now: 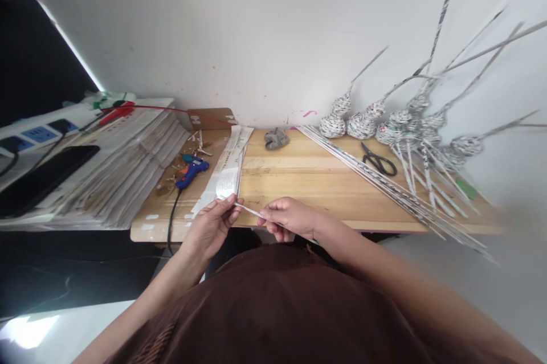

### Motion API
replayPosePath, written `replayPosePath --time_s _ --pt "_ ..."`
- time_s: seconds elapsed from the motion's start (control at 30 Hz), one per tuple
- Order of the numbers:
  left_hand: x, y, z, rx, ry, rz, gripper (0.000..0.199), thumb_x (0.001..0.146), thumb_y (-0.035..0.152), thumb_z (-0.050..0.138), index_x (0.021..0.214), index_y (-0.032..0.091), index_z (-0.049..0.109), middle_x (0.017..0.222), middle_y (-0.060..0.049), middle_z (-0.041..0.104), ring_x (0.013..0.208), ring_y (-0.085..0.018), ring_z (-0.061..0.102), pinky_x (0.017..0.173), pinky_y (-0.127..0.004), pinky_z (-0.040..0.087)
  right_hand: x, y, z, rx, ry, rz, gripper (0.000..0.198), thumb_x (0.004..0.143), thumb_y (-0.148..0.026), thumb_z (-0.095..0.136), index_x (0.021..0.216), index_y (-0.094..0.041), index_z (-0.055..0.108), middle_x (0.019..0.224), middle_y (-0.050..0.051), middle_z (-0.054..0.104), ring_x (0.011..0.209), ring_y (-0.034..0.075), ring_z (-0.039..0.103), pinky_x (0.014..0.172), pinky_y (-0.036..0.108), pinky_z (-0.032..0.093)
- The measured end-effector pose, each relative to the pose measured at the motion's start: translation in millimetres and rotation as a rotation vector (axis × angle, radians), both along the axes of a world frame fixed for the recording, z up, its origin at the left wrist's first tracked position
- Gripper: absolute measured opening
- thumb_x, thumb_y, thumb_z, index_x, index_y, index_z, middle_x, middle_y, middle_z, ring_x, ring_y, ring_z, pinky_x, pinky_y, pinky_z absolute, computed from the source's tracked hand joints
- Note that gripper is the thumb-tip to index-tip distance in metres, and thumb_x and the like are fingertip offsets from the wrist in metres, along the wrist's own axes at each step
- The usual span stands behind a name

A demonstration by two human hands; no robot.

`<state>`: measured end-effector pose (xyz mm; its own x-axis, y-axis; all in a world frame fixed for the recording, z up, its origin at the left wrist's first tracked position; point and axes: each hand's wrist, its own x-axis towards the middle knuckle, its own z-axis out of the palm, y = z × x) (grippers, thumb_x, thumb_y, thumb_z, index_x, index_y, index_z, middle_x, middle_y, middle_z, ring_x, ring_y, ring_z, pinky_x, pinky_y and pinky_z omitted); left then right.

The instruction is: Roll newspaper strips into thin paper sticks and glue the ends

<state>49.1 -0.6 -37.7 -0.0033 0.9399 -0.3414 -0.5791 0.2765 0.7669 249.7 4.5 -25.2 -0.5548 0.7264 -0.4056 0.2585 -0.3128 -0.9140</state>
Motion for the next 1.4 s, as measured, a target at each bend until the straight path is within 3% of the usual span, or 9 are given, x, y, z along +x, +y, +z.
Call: replayPosePath --time_s 0.17,0.33,0.4,0.6,0.87,0.93,1.1,1.3,1.4 --pt "0.9 0.4 1.2 0.008 -0.001 0.020 0.008 0.071 0.013 0.076 0.073 0.008 0.070 0.077 -0.007 0.072 0.059 -0.007 0.064 0.058 -0.014 0.056 -7.3 -4.4 -0.3 0.438 -0.164 -0.117 0.030 0.087 -0.045 0.055 0.080 -0.017 0.062 0.064 -0.001 0.057 0.051 0.007 0.052 0.052 0.021 0.039" --pt "-0.8 0.6 2.8 0.015 0.011 -0.003 0.012 0.069 0.015 0.078 0.072 0.008 0.070 0.079 -0.007 0.072 0.060 -0.007 0.063 0.057 -0.013 0.055 -3.3 0.9 0.2 -0.018 0.050 0.011 0.037 0.087 -0.051 0.052 0.087 -0.015 0.061 0.057 -0.005 0.047 0.042 0.007 0.043 0.043 0.021 0.035" --pt "-1.1 1.5 2.4 0.019 0.014 -0.014 0.013 0.069 0.017 0.079 0.073 0.008 0.070 0.079 -0.007 0.071 0.060 -0.007 0.063 0.057 -0.013 0.055 -3.0 1.2 2.2 -0.032 0.041 0.021 0.037 0.085 -0.052 0.055 0.087 -0.015 0.059 0.058 -0.005 0.048 0.043 0.007 0.044 0.044 0.021 0.035" --pt "-0.7 2.3 3.5 0.033 0.017 -0.015 0.015 0.066 0.017 0.081 0.071 0.009 0.069 0.078 -0.006 0.070 0.061 -0.006 0.063 0.057 -0.012 0.054 -10.9 -11.3 13.3 0.671 -0.297 -0.102 0.025 0.086 -0.039 0.057 0.074 -0.017 0.061 0.062 -0.002 0.057 0.054 0.008 0.047 0.054 0.021 0.034" --pt "-1.8 2.3 2.9 0.022 -0.025 -0.021 0.014 0.065 0.011 0.081 0.071 0.009 0.068 0.070 -0.002 0.065 0.058 -0.006 0.061 0.052 -0.011 0.052 -4.0 0.0 2.1 0.042 0.002 0.073 0.042 0.089 -0.055 0.046 0.086 -0.015 0.060 0.055 -0.003 0.053 0.044 0.009 0.048 0.046 0.022 0.039" --pt "-2.1 2.7 2.4 0.012 -0.037 -0.014 0.012 0.066 0.010 0.079 0.071 0.009 0.068 0.069 -0.002 0.065 0.058 -0.006 0.061 0.053 -0.011 0.053 -5.0 -0.5 1.7 0.089 -0.012 0.068 0.042 0.087 -0.056 0.049 0.087 -0.015 0.060 0.056 -0.002 0.054 0.047 0.009 0.049 0.049 0.022 0.039" --pt "-3.1 1.8 2.1 0.009 -0.038 0.002 0.010 0.068 0.007 0.077 0.071 0.008 0.067 0.070 -0.003 0.066 0.058 -0.006 0.062 0.053 -0.011 0.054 -12.2 -9.4 9.5 0.613 -0.246 -0.068 0.032 0.086 -0.047 0.056 0.075 -0.017 0.060 0.061 -0.001 0.058 0.053 0.009 0.046 0.054 0.022 0.034" --pt "-3.9 0.8 0.5 0.021 -0.062 -0.019 0.013 0.067 0.008 0.078 0.067 0.008 0.066 0.069 -0.002 0.065 0.057 -0.006 0.061 0.052 -0.010 0.052 -11.1 -5.4 4.7 0.057 -0.040 0.138 0.049 0.090 -0.059 0.040 0.085 -0.015 0.060 0.053 -0.001 0.055 0.047 0.011 0.051 0.050 0.024 0.040" --pt "-4.2 0.8 -0.2 0.012 -0.063 -0.006 0.013 0.067 0.007 0.078 0.068 0.009 0.065 0.070 -0.003 0.066 0.058 -0.006 0.062 0.054 -0.011 0.054 -11.3 -6.1 4.2 0.299 -0.142 0.000 0.040 0.086 -0.055 0.052 0.081 -0.016 0.060 0.059 -0.001 0.057 0.052 0.010 0.051 0.053 0.023 0.038"
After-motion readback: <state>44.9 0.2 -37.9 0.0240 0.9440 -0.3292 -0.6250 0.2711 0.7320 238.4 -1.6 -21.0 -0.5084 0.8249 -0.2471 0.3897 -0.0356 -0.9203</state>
